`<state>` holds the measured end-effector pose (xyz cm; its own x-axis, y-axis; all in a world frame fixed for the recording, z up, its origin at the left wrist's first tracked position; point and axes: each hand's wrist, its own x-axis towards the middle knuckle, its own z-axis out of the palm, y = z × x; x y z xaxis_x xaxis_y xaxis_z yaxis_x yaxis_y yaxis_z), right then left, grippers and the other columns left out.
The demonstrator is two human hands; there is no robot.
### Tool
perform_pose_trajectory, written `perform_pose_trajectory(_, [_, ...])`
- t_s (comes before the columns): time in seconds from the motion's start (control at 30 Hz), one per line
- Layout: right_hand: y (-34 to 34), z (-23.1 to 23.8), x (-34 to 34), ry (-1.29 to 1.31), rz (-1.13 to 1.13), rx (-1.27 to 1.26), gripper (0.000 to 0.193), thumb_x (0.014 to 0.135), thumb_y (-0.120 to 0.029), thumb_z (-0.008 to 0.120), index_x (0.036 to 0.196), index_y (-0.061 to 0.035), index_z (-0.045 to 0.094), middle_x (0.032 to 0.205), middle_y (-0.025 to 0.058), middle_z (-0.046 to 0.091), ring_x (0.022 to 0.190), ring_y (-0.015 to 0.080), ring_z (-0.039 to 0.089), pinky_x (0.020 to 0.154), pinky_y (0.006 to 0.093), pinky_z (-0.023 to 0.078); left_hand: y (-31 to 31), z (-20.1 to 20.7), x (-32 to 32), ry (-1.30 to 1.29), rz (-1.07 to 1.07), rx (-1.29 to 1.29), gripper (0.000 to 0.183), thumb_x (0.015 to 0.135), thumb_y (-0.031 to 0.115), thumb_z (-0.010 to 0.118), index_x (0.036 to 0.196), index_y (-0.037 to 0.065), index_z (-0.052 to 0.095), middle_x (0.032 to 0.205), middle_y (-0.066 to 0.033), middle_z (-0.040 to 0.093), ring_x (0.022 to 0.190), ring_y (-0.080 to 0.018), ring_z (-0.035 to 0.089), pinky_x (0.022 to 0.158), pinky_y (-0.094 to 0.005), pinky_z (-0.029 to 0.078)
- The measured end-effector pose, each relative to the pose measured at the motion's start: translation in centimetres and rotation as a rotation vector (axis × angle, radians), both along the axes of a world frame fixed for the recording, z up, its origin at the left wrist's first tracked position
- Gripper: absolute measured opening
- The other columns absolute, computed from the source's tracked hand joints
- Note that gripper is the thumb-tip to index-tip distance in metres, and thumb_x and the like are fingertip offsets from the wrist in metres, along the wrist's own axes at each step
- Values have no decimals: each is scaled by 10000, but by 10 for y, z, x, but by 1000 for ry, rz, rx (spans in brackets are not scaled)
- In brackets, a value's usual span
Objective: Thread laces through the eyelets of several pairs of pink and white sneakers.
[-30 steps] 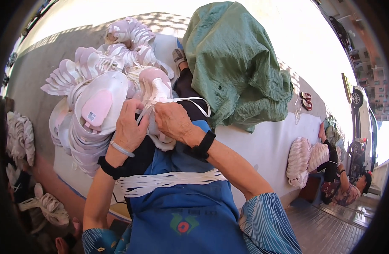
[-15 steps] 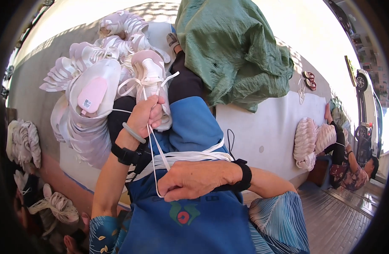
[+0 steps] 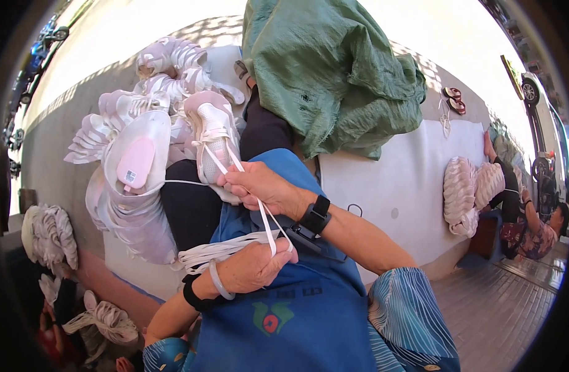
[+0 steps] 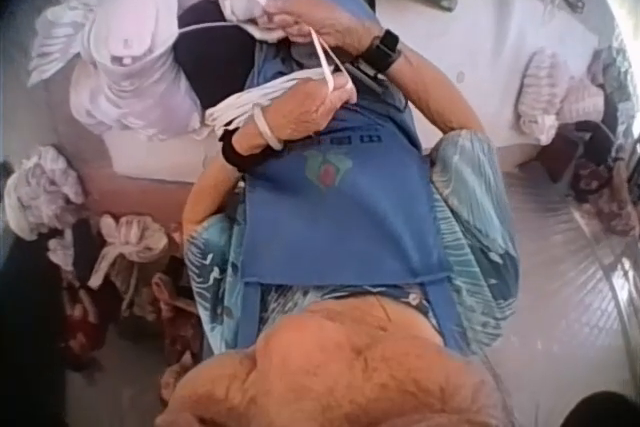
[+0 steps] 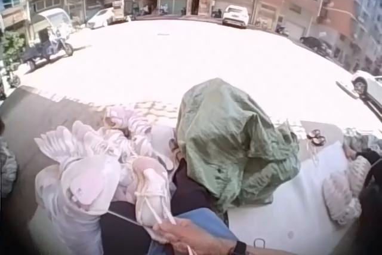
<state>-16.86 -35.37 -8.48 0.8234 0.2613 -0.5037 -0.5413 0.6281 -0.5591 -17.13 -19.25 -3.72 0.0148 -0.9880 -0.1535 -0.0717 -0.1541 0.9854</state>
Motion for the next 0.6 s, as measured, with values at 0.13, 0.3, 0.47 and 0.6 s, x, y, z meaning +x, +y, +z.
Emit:
perform_pose_trajectory(0.13, [-49, 20, -31, -105, 432, -444, 210, 947, -215, 523, 1002, -52, 644, 638, -36, 502, 487, 67, 438, 424, 201, 320, 20, -15, 38, -18, 369, 147, 293, 976, 272, 516, 1039, -4, 592, 784, -55, 600, 708, -108, 546, 668, -267, 463])
perform_pose_trajectory(0.3, [-40, 10, -30, -386, 553, -683, 238, 928, -257, 539, 947, -53, 660, 631, -16, 490, 560, 87, 457, 518, 253, 368, 9, -62, 90, -869, 829, 129, 188, 860, 96, 610, 978, 14, 490, 712, -164, 576, 652, -338, 593, 609, -417, 473])
perform_pose_trajectory(0.47, [-39, 44, -20, -433, 665, -620, 264, 920, -260, 535, 960, -25, 649, 643, 18, 503, 584, 126, 459, 556, 297, 390, 14, -93, 131, -863, 788, 230, 121, 862, 66, 546, 937, 21, 463, 728, -242, 584, 726, -457, 590, 644, -492, 468])
perform_pose_trajectory(0.6, [-28, -13, -23, -498, 427, -1393, 211, 942, -196, 516, 922, -10, 612, 723, 176, 614, 659, 366, 600, 611, 434, 451, 14, -106, 142, -611, 870, 312, 71, 885, 67, 498, 863, 30, 441, 624, -117, 580, 488, -191, 618, 441, -300, 522])
